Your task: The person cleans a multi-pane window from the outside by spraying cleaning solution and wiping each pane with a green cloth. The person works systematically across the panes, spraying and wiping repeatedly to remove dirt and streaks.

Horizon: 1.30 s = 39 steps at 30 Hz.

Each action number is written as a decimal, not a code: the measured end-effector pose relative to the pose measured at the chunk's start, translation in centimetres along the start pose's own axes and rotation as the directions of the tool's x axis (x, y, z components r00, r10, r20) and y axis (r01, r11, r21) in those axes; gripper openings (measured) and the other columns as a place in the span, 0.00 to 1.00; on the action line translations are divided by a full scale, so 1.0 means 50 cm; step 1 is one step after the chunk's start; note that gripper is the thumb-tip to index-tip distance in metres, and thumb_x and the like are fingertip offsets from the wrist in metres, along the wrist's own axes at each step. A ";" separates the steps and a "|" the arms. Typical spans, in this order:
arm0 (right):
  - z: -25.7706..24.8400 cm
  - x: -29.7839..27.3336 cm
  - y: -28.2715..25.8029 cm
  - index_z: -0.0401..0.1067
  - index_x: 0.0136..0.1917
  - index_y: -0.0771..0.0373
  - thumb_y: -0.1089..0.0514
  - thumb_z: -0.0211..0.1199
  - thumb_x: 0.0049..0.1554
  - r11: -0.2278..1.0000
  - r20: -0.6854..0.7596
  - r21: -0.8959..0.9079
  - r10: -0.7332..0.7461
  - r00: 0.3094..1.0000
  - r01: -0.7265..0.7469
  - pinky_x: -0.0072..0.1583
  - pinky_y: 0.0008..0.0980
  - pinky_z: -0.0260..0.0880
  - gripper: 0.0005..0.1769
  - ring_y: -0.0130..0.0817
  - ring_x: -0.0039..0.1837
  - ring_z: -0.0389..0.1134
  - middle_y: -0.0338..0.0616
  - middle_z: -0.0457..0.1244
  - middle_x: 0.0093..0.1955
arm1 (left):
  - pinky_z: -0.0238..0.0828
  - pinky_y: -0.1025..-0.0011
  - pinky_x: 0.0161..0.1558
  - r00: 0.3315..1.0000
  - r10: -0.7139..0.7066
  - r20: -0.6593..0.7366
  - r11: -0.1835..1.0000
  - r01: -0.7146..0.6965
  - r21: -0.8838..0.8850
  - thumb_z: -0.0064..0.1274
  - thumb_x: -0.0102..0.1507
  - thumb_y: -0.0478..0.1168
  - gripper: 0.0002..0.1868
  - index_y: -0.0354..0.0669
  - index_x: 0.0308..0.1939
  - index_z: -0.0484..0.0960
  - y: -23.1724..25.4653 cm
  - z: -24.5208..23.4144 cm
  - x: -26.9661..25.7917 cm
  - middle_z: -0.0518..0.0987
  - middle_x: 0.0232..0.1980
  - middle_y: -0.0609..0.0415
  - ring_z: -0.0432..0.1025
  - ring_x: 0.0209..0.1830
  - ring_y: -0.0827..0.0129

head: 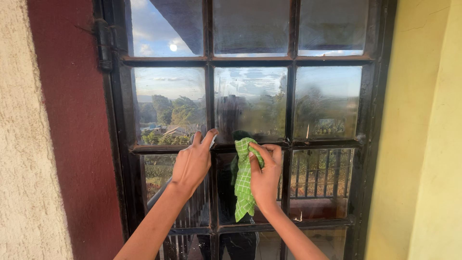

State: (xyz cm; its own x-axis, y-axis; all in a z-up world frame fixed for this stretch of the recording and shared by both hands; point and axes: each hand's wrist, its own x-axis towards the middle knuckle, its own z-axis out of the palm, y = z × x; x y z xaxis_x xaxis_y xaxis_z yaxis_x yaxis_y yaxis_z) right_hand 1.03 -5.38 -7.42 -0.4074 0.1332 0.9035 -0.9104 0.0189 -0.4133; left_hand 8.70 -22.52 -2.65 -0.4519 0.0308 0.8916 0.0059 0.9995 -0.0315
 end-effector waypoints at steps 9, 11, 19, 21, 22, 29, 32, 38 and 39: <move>0.046 0.022 0.001 0.78 0.58 0.61 0.67 0.61 0.61 0.992 -0.019 -0.058 -0.115 0.993 0.114 0.43 0.35 0.64 0.13 0.32 0.48 0.63 0.44 0.57 0.54 | 0.79 0.57 0.26 0.998 0.067 0.011 0.991 -0.068 0.117 0.49 0.59 0.29 0.33 0.51 0.68 0.63 -0.023 0.009 -0.017 0.74 0.55 0.35 0.80 0.30 0.47; 0.067 0.041 0.000 0.78 0.58 0.63 0.69 0.61 0.61 0.969 -0.042 -0.078 -0.236 0.971 0.233 0.49 0.37 0.66 0.13 0.36 0.52 0.64 0.47 0.57 0.55 | 0.79 0.57 0.25 0.998 0.067 0.019 0.990 -0.069 0.122 0.49 0.59 0.29 0.33 0.51 0.68 0.62 -0.027 0.009 -0.022 0.75 0.54 0.36 0.80 0.29 0.48; 0.164 0.034 0.003 0.73 0.55 0.78 0.75 0.59 0.49 0.834 0.259 -0.323 -0.377 0.889 0.447 0.60 0.50 0.64 0.19 0.56 0.60 0.62 0.60 0.58 0.59 | 0.78 0.57 0.24 0.997 -0.021 -0.070 1.000 0.021 0.004 0.48 0.60 0.29 0.33 0.50 0.69 0.61 -0.036 -0.024 -0.019 0.75 0.50 0.39 0.78 0.26 0.46; 0.166 0.034 0.006 0.73 0.53 0.77 0.73 0.61 0.50 0.846 0.295 -0.297 -0.359 0.885 0.442 0.60 0.52 0.63 0.15 0.57 0.59 0.61 0.60 0.58 0.58 | 0.77 0.57 0.24 0.995 -0.043 -0.086 0.999 0.042 -0.002 0.47 0.61 0.29 0.33 0.51 0.70 0.62 -0.038 -0.036 -0.020 0.75 0.51 0.39 0.78 0.25 0.45; 0.161 0.046 0.009 0.74 0.52 0.76 0.72 0.61 0.51 0.852 0.315 -0.287 -0.348 0.883 0.438 0.60 0.51 0.63 0.14 0.57 0.59 0.62 0.60 0.58 0.58 | 0.76 0.56 0.24 0.994 -0.054 -0.096 0.999 0.053 -0.005 0.47 0.61 0.29 0.33 0.51 0.70 0.62 -0.040 -0.043 -0.019 0.76 0.51 0.38 0.77 0.24 0.45; 0.125 0.039 -0.007 0.76 0.52 0.67 0.72 0.58 0.55 0.979 0.449 -0.151 -0.055 0.892 0.136 0.56 0.44 0.65 0.13 0.47 0.53 0.65 0.52 0.57 0.53 | 0.75 0.56 0.21 0.981 -0.130 -0.147 0.991 0.123 -0.060 0.46 0.60 0.28 0.32 0.47 0.69 0.63 -0.045 -0.097 -0.036 0.75 0.58 0.35 0.76 0.22 0.45; 0.126 0.008 -0.033 0.71 0.59 0.70 0.74 0.55 0.56 0.978 0.119 0.011 -0.209 0.971 0.209 0.54 0.44 0.65 0.17 0.48 0.54 0.64 0.54 0.54 0.57 | 0.77 0.58 0.20 0.975 -0.182 -0.128 0.981 0.170 -0.096 0.45 0.60 0.28 0.32 0.47 0.69 0.62 -0.045 -0.122 -0.038 0.74 0.60 0.35 0.77 0.20 0.47; 0.227 0.123 -0.063 0.65 0.59 0.68 0.68 0.54 0.66 0.934 -0.284 0.001 -0.343 0.895 0.358 0.55 0.43 0.66 0.07 0.45 0.59 0.66 0.52 0.53 0.60 | 0.77 0.54 0.24 0.970 -0.154 -0.190 0.981 0.127 -0.143 0.45 0.60 0.28 0.32 0.48 0.68 0.62 -0.041 -0.144 -0.025 0.75 0.61 0.37 0.76 0.23 0.43; 0.239 0.136 -0.066 0.66 0.58 0.68 0.67 0.55 0.66 0.935 -0.240 -0.048 -0.353 0.904 0.352 0.56 0.45 0.65 0.07 0.46 0.59 0.65 0.52 0.55 0.59 | 0.77 0.54 0.25 0.969 -0.154 -0.195 0.980 0.124 -0.158 0.45 0.60 0.28 0.32 0.48 0.68 0.62 -0.042 -0.146 -0.025 0.75 0.61 0.38 0.77 0.24 0.43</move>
State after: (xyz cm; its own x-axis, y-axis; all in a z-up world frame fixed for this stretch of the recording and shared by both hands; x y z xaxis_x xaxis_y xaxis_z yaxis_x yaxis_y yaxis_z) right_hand 0.38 -16.39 1.43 -0.0299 0.3520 0.9355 -0.9909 0.1126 -0.0741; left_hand 15.75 -24.58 -0.41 -0.2648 -0.1223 0.9565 0.0910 0.9843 0.1510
